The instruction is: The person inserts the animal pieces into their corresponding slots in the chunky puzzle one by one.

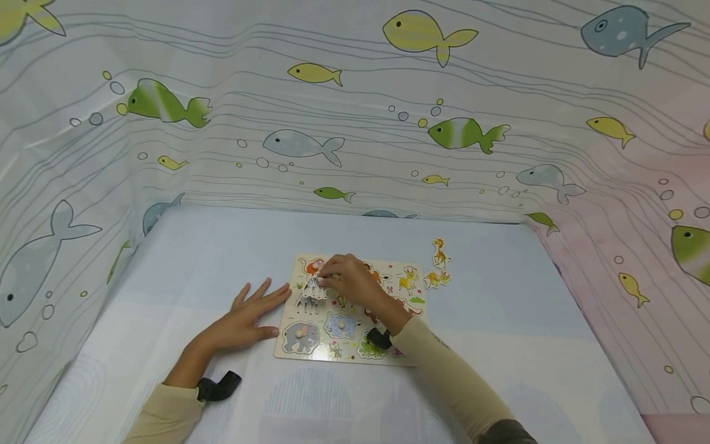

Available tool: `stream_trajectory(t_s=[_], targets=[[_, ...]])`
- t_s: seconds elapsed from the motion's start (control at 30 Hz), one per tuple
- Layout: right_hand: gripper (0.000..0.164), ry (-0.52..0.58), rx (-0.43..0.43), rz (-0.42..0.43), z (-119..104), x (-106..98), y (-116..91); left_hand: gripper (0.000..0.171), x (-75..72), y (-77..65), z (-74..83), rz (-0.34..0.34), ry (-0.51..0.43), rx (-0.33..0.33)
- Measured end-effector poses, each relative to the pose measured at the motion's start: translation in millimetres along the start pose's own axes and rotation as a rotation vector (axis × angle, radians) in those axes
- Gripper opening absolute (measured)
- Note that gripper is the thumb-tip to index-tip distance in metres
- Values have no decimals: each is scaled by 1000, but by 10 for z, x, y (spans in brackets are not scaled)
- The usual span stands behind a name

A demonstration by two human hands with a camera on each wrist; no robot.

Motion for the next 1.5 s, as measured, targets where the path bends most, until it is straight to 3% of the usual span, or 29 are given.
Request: stream_trajectory(t_s=[0.37,0.7,0.87,1.5], targets=[[18,-22,37,-38,-77,111,47,79,8,-11,-4,-7,-7,2],[13,-19,-6,-74,-46,225,79,79,17,-16,-21,-5,-3,-1],[14,-12,33,-89,-49,240,78,79,25,0,-31,1,4,9],[14,-46,21,-118,-27,305,110,80,3,6,-36,-16,9,13]])
Point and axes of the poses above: each hand's wrist, its own y-axis towards the middle knuckle, its own x-axis out of the palm, z = x × y, the point moved 3 cm from there along y, towards the middle knuckle, and after that the axes turned 1 degree about z, right-handed, at the moved point
